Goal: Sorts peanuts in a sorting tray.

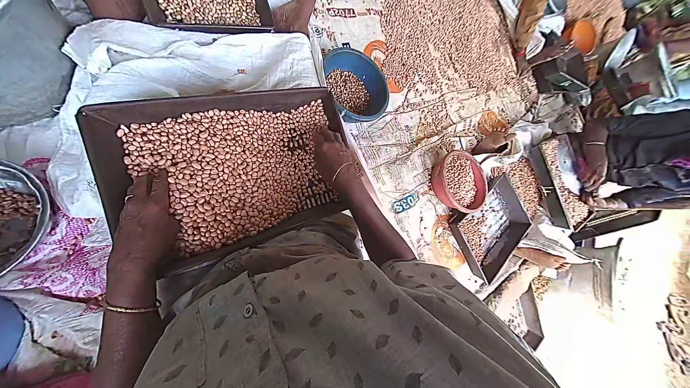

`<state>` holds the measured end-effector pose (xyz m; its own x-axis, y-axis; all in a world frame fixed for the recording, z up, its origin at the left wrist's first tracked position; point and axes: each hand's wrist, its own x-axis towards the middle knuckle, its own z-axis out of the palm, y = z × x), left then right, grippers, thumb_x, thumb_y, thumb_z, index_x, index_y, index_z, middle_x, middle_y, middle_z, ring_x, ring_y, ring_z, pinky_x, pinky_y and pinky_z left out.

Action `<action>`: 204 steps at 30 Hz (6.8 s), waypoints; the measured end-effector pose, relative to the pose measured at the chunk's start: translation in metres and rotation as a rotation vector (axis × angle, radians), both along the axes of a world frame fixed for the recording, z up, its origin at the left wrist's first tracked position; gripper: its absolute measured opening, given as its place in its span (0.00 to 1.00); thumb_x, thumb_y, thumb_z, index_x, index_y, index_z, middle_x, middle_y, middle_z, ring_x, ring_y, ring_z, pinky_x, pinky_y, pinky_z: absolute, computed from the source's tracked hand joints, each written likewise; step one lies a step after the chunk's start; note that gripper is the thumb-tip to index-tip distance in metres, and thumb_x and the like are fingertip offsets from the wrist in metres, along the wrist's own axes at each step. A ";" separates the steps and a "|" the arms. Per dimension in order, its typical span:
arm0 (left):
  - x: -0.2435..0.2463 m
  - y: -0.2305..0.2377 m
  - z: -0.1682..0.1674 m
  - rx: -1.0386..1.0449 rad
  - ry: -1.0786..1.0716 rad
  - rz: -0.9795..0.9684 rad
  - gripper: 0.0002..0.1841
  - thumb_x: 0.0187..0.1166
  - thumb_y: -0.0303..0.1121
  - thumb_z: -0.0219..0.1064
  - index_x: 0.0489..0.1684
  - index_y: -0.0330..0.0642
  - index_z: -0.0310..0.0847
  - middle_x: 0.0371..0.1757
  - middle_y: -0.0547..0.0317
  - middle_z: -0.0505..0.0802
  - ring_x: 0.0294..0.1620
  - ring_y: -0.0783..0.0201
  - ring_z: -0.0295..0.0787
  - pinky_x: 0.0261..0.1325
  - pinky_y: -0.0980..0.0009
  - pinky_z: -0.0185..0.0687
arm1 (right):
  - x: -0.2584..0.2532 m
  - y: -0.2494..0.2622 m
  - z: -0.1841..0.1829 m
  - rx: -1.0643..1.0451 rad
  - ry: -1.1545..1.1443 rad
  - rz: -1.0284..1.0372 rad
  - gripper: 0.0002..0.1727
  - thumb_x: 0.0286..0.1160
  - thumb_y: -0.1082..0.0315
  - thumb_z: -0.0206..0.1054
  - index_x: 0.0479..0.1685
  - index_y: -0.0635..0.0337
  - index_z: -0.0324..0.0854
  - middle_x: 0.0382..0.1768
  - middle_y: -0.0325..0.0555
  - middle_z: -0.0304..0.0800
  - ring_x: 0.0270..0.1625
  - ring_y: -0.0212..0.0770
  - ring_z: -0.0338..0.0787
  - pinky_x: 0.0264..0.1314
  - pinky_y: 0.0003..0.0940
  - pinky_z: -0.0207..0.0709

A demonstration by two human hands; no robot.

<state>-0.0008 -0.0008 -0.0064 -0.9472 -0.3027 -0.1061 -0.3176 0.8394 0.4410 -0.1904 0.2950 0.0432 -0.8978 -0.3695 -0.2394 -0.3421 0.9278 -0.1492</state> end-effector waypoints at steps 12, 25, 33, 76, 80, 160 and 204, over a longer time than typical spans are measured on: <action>0.002 0.000 0.001 -0.010 -0.025 0.013 0.50 0.53 0.05 0.72 0.87 0.26 0.56 0.85 0.20 0.63 0.82 0.18 0.63 0.72 0.20 0.66 | 0.092 -0.018 -0.017 -0.652 0.018 0.439 0.21 0.73 0.82 0.63 0.67 0.66 0.86 0.75 0.62 0.82 0.71 0.57 0.87 0.68 0.49 0.84; 0.002 -0.002 -0.003 0.006 -0.015 0.009 0.48 0.55 0.06 0.72 0.87 0.26 0.57 0.84 0.19 0.63 0.80 0.16 0.63 0.70 0.18 0.64 | 0.103 0.005 -0.010 -0.532 -0.143 0.319 0.28 0.78 0.75 0.66 0.80 0.66 0.74 0.82 0.67 0.72 0.74 0.60 0.85 0.70 0.50 0.83; 0.002 -0.002 -0.003 -0.010 -0.018 0.012 0.46 0.57 0.08 0.70 0.86 0.26 0.58 0.84 0.20 0.63 0.78 0.15 0.65 0.68 0.18 0.65 | 0.109 0.005 -0.006 -0.594 -0.225 0.538 0.18 0.81 0.76 0.63 0.68 0.67 0.84 0.66 0.61 0.89 0.67 0.56 0.91 0.67 0.51 0.84; 0.000 0.001 0.001 -0.001 -0.011 0.013 0.51 0.52 0.04 0.73 0.87 0.27 0.57 0.84 0.19 0.64 0.80 0.17 0.64 0.70 0.20 0.66 | 0.023 0.020 -0.009 -0.453 -0.254 0.349 0.20 0.81 0.70 0.65 0.69 0.68 0.83 0.61 0.64 0.89 0.58 0.57 0.91 0.64 0.51 0.83; 0.000 0.000 0.001 -0.003 -0.016 0.004 0.50 0.54 0.05 0.73 0.88 0.27 0.56 0.84 0.18 0.64 0.80 0.16 0.64 0.71 0.21 0.66 | -0.002 0.016 -0.002 -0.420 -0.110 0.277 0.19 0.85 0.70 0.61 0.70 0.66 0.83 0.65 0.62 0.87 0.60 0.57 0.91 0.66 0.52 0.83; 0.002 0.000 0.001 0.017 0.013 -0.014 0.47 0.56 0.07 0.72 0.86 0.26 0.59 0.84 0.19 0.65 0.77 0.15 0.67 0.67 0.20 0.69 | 0.005 0.060 0.020 -0.388 -0.044 -0.034 0.19 0.89 0.70 0.55 0.72 0.69 0.78 0.57 0.64 0.90 0.49 0.53 0.97 0.54 0.48 0.92; 0.004 -0.005 -0.005 0.037 0.386 -0.026 0.20 0.85 0.22 0.49 0.68 0.25 0.79 0.74 0.22 0.75 0.73 0.25 0.74 0.76 0.39 0.69 | -0.017 -0.025 -0.035 -0.526 -0.024 0.133 0.14 0.81 0.77 0.58 0.57 0.70 0.87 0.57 0.62 0.90 0.57 0.55 0.92 0.64 0.48 0.84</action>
<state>0.0032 -0.0059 -0.0113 -0.9269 -0.2808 0.2491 -0.1014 0.8263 0.5540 -0.2074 0.2702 0.0082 -0.8317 -0.5551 -0.0110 -0.4424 0.6746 -0.5909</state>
